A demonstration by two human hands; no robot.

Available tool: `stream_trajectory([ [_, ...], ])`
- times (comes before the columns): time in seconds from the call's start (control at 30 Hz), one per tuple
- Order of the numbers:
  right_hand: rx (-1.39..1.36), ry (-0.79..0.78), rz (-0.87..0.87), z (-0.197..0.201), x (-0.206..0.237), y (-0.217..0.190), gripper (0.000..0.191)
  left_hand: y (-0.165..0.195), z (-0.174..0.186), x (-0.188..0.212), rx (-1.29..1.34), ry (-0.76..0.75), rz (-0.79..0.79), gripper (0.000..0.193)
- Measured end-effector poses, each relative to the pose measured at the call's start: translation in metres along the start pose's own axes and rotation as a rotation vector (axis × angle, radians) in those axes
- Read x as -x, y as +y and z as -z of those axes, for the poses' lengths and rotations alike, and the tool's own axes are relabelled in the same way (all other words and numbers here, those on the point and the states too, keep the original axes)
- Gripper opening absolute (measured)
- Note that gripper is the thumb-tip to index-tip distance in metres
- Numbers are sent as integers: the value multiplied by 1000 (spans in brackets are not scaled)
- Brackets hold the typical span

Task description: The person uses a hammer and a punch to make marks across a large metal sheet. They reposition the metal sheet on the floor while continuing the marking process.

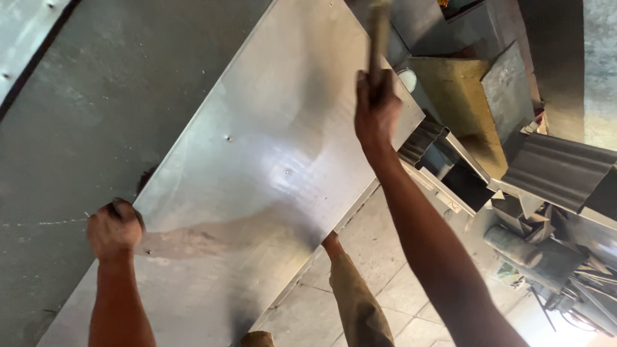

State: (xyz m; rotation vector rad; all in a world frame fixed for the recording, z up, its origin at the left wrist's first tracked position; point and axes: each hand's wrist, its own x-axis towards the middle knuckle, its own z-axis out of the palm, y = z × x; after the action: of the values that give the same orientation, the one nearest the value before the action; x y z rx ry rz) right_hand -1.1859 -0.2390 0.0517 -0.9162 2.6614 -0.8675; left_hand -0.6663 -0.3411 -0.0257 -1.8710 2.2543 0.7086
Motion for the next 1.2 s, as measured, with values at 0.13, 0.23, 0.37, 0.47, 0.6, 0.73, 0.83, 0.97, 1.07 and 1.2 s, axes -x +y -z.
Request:
stream_trajectory([
  [0.13,9,-65,27,-6,-6,2,29,1,0,0,10,-233,204,59],
  [0.23,110,-264,-24,-20,-20,3,29,1,0,3,20,-200,203,54],
  [0.37,114,-336,-133,-17,3,-8,28,-4,-5,2,62,-95,120,41],
  [0.47,-23,-525,-243,2,69,-38,27,-12,-10,-3,39,-100,115,37],
  [0.6,-104,-769,-505,18,158,-82,29,-23,-18,-4,55,-98,190,43],
  [0.73,-415,-555,29,11,199,-76,20,-26,-12,-1,123,-171,225,45],
  [0.83,-312,-323,597,-21,198,-60,18,-24,-4,-2,137,-205,221,48],
  [0.97,135,-671,10,-33,202,-62,21,-23,1,-5,148,-223,232,48],
  [1.07,-193,-546,-235,-23,214,-75,26,-24,1,-4,138,-126,157,47],
  [1.2,-557,-385,306,-27,215,-82,27,-24,3,-1,196,-228,252,46],
])
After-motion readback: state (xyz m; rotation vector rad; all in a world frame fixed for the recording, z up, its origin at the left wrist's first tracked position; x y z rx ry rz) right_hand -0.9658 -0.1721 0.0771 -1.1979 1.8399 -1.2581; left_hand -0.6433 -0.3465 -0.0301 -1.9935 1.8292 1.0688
